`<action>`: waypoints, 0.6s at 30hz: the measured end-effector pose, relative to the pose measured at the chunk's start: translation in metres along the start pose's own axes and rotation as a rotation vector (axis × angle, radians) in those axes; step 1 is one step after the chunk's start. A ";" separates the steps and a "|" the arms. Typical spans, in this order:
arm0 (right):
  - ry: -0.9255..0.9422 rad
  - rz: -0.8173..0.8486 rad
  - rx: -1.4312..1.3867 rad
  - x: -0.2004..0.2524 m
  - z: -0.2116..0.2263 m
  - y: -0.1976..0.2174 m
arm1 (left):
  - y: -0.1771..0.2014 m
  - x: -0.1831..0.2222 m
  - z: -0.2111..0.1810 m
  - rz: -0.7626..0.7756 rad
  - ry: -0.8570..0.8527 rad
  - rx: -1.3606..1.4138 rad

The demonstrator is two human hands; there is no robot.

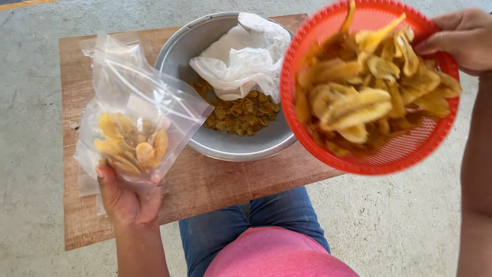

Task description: The person fills small plastic bags with banana chips from a large metal bowl by hand and uses a paper towel to wipe down the bowl.

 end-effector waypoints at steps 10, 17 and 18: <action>0.405 -0.122 -0.103 0.002 0.133 -0.074 | -0.013 -0.007 0.006 -0.073 -0.025 -0.028; 0.490 -0.266 -0.065 0.004 0.143 -0.105 | -0.009 -0.008 0.006 -0.105 -0.024 -0.029; 0.530 -0.280 -0.084 0.004 0.144 -0.108 | -0.010 -0.008 0.006 -0.110 -0.023 -0.030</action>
Point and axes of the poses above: each hand's wrist, its own x-axis away from the middle knuckle, its own y-axis out of the back of the hand, z = x × y, the point moved 4 cm from there along -x, towards the middle knuckle, and after that the axes turned 7 degrees about x, right-handed, at the moved point
